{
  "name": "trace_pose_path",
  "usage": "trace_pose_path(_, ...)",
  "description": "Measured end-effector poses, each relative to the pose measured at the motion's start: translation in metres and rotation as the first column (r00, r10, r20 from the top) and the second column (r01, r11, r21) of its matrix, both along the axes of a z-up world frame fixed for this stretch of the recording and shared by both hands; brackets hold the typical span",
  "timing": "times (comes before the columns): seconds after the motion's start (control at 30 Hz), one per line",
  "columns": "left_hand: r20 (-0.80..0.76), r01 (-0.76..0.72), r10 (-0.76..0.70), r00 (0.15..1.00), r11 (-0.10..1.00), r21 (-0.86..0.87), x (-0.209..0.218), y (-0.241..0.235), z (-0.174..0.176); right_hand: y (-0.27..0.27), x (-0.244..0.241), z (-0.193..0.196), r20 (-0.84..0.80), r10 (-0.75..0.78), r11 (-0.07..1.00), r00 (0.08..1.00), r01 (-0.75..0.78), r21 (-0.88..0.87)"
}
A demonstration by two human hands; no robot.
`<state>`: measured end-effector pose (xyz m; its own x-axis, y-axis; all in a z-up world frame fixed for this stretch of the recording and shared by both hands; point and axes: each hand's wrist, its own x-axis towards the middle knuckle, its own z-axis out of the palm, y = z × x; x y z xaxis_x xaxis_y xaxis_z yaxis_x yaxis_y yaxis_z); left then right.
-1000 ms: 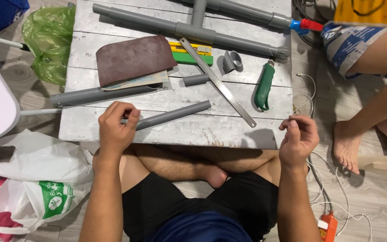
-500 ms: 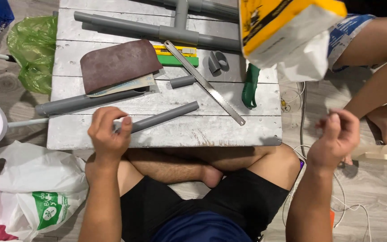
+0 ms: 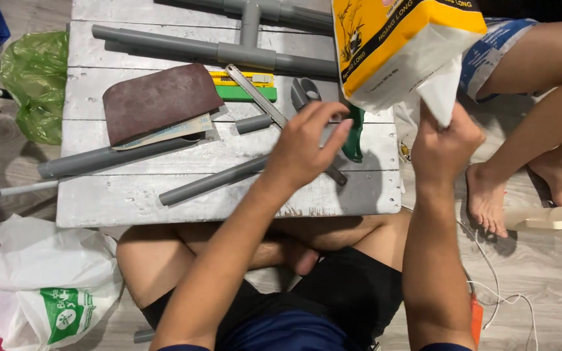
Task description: The person sands the cut edges of small gray plastic pipe pieces using a piece of sandpaper on a white table. After sanding, the person wipes a metal saw with a tissue.
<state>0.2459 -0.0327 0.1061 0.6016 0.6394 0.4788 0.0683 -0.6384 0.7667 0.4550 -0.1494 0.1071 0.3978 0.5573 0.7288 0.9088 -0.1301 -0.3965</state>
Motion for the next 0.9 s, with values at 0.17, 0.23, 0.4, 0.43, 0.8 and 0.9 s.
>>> trace_pose_path(0.17,0.016,0.069,-0.071,0.997,0.858,-0.508,0.038,-0.029,-0.008,-0.013,-0.020,-0.023,-0.043,-0.028,0.985,0.999,0.035,0.167)
trace_pose_path(0.23,0.058,0.105,-0.089,0.994,0.750,-0.653,0.050,-0.037,-0.014,-0.015,-0.020,-0.038,-0.091,-0.066,0.958,0.994,0.088,0.273)
trace_pose_path(0.4,0.075,-0.040,0.106,0.992,0.801,-0.597,0.080,-0.039,-0.028,-0.023,-0.030,-0.039,-0.114,-0.068,0.916,0.991,0.107,0.388)
trace_pose_path(0.43,0.075,-0.041,0.106,0.992,0.801,-0.597,0.078,-0.035,-0.023,-0.024,-0.031,-0.037,-0.114,-0.068,0.916,0.991,0.107,0.387)
trace_pose_path(0.8,0.064,-0.198,0.193,0.979,0.976,0.088,0.120,-0.006,-0.054,-0.041,-0.047,-0.013,-0.032,-0.107,0.975,0.994,0.111,0.194)
trace_pose_path(0.9,0.062,-0.234,0.228,0.972,0.966,0.112,0.124,-0.007,-0.067,-0.039,-0.047,-0.018,-0.149,-0.060,0.978,0.987,0.088,0.192)
